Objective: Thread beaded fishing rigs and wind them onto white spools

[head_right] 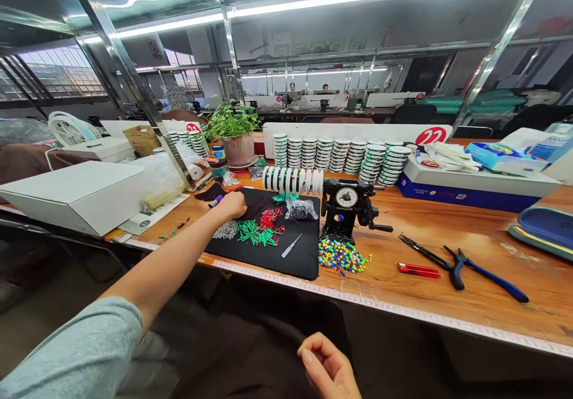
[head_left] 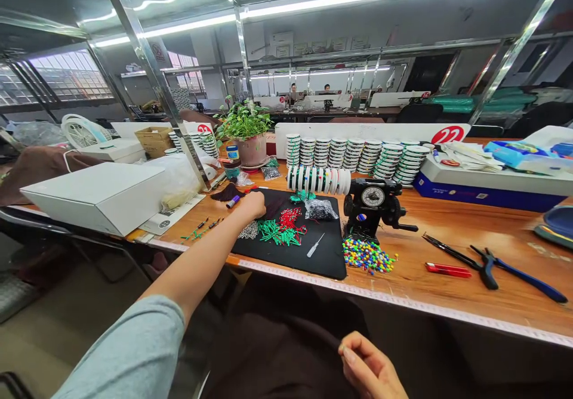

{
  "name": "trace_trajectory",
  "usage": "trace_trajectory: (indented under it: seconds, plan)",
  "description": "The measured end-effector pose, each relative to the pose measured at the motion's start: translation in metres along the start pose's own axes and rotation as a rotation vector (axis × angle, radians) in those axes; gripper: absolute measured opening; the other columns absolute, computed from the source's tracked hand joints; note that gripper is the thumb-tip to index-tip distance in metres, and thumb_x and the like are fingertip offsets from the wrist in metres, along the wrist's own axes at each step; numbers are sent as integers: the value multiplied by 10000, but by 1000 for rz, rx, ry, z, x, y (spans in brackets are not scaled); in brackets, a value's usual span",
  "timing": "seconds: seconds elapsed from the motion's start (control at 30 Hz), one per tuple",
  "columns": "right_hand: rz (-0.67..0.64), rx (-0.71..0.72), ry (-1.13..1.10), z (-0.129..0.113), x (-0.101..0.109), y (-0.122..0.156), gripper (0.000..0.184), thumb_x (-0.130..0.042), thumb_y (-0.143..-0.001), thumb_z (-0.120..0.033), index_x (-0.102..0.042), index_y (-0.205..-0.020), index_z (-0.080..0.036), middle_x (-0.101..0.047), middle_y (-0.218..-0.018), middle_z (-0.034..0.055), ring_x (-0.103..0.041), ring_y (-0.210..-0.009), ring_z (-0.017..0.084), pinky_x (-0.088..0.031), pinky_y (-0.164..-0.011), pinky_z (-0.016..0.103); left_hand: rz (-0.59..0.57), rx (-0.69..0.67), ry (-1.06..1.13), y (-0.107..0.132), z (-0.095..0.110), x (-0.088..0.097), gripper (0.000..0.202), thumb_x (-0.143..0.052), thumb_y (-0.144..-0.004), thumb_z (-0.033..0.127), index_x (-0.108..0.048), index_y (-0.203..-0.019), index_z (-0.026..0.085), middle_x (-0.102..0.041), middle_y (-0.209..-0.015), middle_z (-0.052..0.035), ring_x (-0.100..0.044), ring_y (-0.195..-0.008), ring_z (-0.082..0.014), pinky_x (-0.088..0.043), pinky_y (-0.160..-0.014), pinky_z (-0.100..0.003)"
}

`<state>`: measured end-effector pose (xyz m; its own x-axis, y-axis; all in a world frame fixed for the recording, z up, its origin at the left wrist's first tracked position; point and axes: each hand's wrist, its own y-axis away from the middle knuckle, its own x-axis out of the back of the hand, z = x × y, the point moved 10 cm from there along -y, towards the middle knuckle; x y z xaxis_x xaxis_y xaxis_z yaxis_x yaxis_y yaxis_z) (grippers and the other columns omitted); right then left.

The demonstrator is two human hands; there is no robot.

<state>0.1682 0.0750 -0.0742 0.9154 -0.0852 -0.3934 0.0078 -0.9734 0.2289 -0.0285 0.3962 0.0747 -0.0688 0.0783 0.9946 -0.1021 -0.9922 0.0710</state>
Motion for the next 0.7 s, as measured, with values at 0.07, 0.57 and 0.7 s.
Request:
trace_trajectory:
  seconds: [0.07, 0.57, 0.7]
  plan:
    - [-12, 9, 1, 0, 0, 1, 533, -772, -718, -676, -612, -729, -168, -246, -558, -82, -149, -516, 73, -115, -503, 250, 3, 9, 24, 1, -2, 2, 293, -644, -937, 333, -638, -1156, 139, -652, -1191, -104, -644, -1070, -239, -543, -926, -450]
    - [60, 220, 252, -35, 7, 23, 333, -699, -869, -534, -701, -809, -206, -569, -685, 12, -488, -606, 132, -393, -555, 232, -121, -193, 884, 170, 40, -14, 424, -372, -953, 570, -455, -772, 195, -482, -646, 24, -416, -477, -79, -314, -449, -208]
    - [3, 355, 207, -77, -20, 26, 220, -679, -910, -423, -715, -816, -228, -716, -1105, 73, -625, -993, 220, -485, -838, 285, -781, -178, 1457, 261, 110, -89, 518, -672, -785, 650, -473, -747, 172, -433, -658, 48, -320, -478, -38, -172, -450, -200]
